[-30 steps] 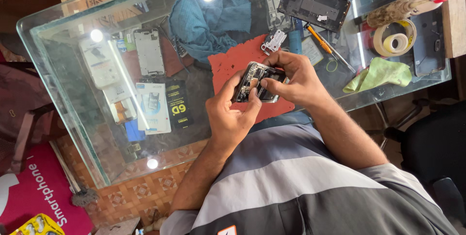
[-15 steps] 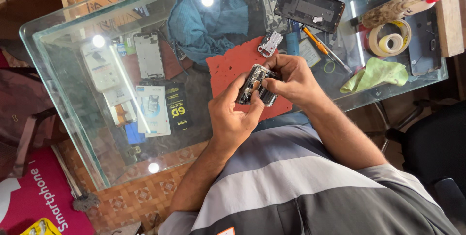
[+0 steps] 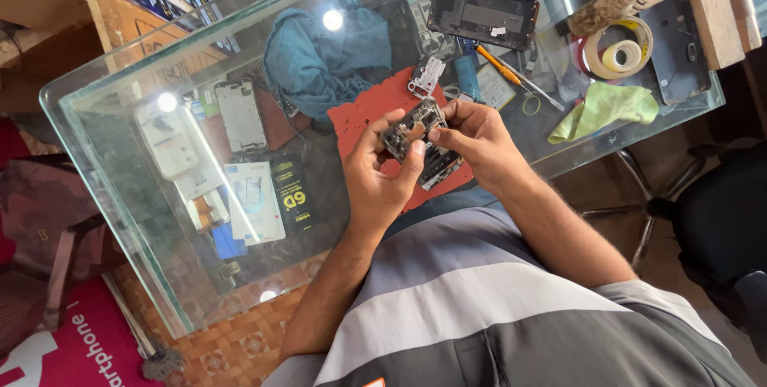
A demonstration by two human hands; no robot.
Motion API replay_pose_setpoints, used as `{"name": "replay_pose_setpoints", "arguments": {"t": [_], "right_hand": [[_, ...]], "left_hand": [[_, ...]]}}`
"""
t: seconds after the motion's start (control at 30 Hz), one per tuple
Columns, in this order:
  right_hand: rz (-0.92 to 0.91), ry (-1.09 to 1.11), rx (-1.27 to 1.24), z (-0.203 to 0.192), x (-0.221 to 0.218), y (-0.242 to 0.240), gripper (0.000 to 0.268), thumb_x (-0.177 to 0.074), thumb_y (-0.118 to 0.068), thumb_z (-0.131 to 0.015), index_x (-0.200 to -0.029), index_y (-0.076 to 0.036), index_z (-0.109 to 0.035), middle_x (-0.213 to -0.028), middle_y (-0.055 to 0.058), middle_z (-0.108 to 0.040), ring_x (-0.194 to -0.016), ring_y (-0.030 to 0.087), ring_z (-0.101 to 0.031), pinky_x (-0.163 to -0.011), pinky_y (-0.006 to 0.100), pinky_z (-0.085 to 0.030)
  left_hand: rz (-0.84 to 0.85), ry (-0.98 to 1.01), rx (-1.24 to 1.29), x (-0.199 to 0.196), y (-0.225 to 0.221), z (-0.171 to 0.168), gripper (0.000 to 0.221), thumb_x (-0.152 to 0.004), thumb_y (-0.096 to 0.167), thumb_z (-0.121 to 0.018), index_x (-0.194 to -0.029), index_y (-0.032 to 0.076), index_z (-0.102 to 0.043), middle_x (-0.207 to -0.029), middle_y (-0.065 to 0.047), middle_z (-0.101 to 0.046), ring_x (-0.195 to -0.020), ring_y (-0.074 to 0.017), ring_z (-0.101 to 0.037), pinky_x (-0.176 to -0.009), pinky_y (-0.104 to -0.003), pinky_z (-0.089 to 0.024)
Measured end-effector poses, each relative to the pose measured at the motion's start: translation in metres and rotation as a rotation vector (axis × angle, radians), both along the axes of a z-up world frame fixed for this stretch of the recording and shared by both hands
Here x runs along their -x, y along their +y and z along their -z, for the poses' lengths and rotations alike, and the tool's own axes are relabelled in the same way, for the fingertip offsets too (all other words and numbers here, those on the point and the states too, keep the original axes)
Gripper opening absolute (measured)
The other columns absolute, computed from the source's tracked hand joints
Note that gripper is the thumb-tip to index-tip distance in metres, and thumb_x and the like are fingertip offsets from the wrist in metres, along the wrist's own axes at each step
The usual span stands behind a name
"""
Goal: The person applies a screen protector to a smartphone, then disassembles a different smartphone by removing the back cover and disconnecting internal components. The person uses a screwdriver to remove screws and a prying tool to separate the casing.
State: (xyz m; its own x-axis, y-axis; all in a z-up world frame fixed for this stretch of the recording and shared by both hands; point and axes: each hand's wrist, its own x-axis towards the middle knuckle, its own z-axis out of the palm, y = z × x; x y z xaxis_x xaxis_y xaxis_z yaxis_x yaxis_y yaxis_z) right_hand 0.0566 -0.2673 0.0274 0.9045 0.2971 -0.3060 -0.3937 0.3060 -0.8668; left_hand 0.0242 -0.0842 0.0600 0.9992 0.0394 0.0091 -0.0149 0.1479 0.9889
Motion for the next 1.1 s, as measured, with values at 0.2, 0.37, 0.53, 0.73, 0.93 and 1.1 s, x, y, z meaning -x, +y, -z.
{"name": "replay_pose_setpoints", "arguments": {"t": [0.2, 0.37, 0.53, 0.73, 0.93, 1.1], "right_hand": [[0.029, -0.081, 0.186, -0.012, 0.005, 0.009, 0.018, -0.094, -0.003, -0.073, -0.11, 0.001, -0.067, -0.102, 0.004, -0.072, -0.093, 0.007, -0.067, -0.082, 0.024, -0.056], [0.108, -0.821, 0.806, -0.039, 0.007, 0.012, 0.025, -0.089, 0.0, -0.076, -0.111, -0.003, -0.064, -0.11, 0.011, -0.067, -0.097, 0.023, -0.072, -0.084, 0.033, -0.058], [-0.034, -0.922, 0.876, -0.047, 0.003, 0.006, 0.022, -0.088, 0.0, -0.076, -0.106, -0.004, -0.066, -0.109, 0.011, -0.065, -0.098, 0.032, -0.068, -0.083, 0.039, -0.056], [-0.08, -0.886, 0.846, -0.049, 0.002, -0.004, 0.02, -0.088, -0.001, -0.076, -0.105, -0.003, -0.065, -0.107, 0.011, -0.064, -0.097, 0.03, -0.069, -0.083, 0.038, -0.057], [0.122, -0.731, 0.94, -0.028, 0.007, -0.014, 0.015, -0.09, 0.002, -0.074, -0.1, -0.003, -0.063, -0.097, 0.009, -0.066, -0.086, 0.023, -0.069, -0.075, 0.034, -0.056], [0.251, -0.821, 1.405, -0.001, -0.021, -0.061, 0.018, -0.092, -0.001, -0.078, -0.105, -0.002, -0.066, -0.097, 0.012, -0.066, -0.093, 0.032, -0.066, -0.079, 0.043, -0.053]], "left_hand": [[-0.013, -0.002, -0.088, 0.002, -0.001, 0.019, 0.021, -0.101, 0.005, -0.068, -0.119, -0.005, -0.07, -0.101, -0.005, -0.074, -0.081, -0.0037, -0.065, -0.069, -0.022, -0.054], [-0.023, 0.053, -0.035, -0.002, 0.0, 0.018, 0.018, -0.101, 0.005, -0.067, -0.116, -0.004, -0.07, -0.099, -0.005, -0.075, -0.082, -0.0029, -0.066, -0.071, -0.023, -0.055], [0.034, 0.003, -0.291, -0.007, -0.002, 0.005, 0.018, -0.095, 0.007, -0.07, -0.11, -0.003, -0.07, -0.091, -0.007, -0.076, -0.079, -0.0054, -0.072, -0.069, -0.026, -0.058], [0.071, 0.003, -0.308, -0.012, -0.003, 0.014, 0.017, -0.094, 0.01, -0.07, -0.107, -0.001, -0.072, -0.085, -0.006, -0.075, -0.073, -0.007, -0.071, -0.064, -0.027, -0.056], [-0.079, 0.261, 0.258, -0.016, 0.009, 0.071, 0.015, -0.095, 0.005, -0.07, -0.108, -0.002, -0.071, -0.095, -0.005, -0.073, -0.079, -0.0079, -0.067, -0.071, -0.025, -0.054], [-0.17, 0.394, 0.476, -0.01, 0.023, 0.078, 0.021, -0.095, 0.006, -0.065, -0.114, -0.002, -0.068, -0.098, -0.006, -0.071, -0.08, -0.0091, -0.067, -0.074, -0.026, -0.055]]}}
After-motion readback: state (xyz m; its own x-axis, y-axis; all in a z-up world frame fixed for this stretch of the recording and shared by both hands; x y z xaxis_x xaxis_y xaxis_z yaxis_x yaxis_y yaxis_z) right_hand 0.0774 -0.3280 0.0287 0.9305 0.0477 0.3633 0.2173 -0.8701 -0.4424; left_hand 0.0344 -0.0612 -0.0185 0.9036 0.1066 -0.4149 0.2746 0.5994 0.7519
